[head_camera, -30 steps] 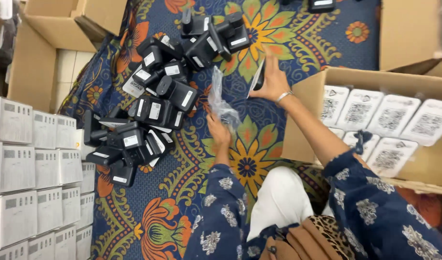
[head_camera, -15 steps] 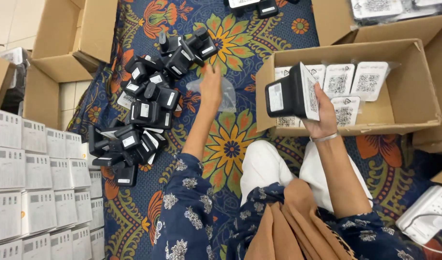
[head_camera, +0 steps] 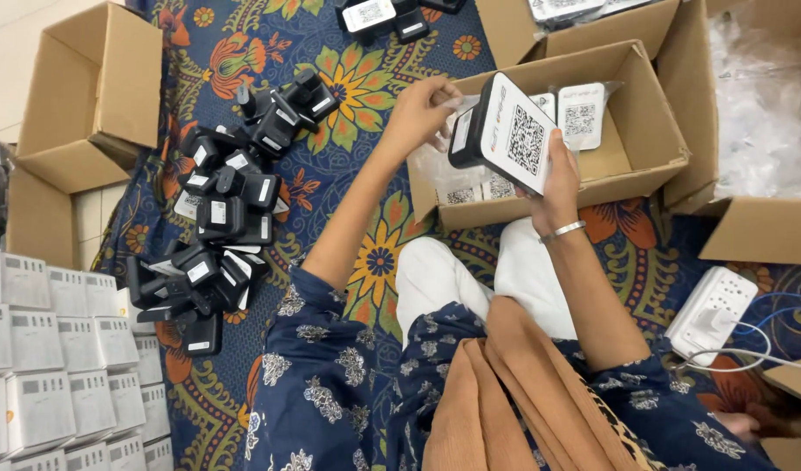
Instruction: The person packages small electronic devices into plastic bags and places them into cardboard boxes.
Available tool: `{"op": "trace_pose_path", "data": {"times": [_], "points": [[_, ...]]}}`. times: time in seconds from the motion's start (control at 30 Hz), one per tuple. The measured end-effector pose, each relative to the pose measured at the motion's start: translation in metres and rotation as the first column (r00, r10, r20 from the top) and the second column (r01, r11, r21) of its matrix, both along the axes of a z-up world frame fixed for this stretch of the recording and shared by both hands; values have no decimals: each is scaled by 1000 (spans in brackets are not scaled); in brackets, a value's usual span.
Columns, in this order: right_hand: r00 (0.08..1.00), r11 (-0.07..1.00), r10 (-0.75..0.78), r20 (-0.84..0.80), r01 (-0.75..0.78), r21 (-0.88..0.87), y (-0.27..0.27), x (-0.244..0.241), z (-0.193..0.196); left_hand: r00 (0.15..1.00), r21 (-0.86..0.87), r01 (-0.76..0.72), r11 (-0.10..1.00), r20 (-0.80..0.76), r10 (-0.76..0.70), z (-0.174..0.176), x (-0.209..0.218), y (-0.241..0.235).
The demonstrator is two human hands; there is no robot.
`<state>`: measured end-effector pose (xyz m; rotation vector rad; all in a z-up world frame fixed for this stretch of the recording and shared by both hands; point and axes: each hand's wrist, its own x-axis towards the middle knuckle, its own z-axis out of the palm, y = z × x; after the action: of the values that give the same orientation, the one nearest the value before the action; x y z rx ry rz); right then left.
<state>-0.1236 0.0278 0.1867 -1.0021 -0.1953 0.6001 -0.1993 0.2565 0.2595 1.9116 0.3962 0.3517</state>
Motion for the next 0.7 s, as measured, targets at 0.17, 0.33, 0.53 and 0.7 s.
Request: {"op": "trace_pose_path", "data": {"times": [0.17, 0.33, 0.53, 0.7], "points": [[994, 998, -41, 105, 37, 42, -19, 6, -19, 998, 147, -22, 989, 56, 14, 3, 5, -25], [984, 1000, 17, 176, -21, 20, -34, 18, -40, 983, 639, -153, 754, 180, 47, -10, 13, -42], [993, 993, -66, 102, 76, -92, -43, 24, -37, 981, 900, -193, 391, 180, 70, -27, 30, -71], [975, 973, 222, -31, -223, -58, -51, 6, -2, 998, 923, -40, 383, 55, -27, -51, 36, -91]]}}
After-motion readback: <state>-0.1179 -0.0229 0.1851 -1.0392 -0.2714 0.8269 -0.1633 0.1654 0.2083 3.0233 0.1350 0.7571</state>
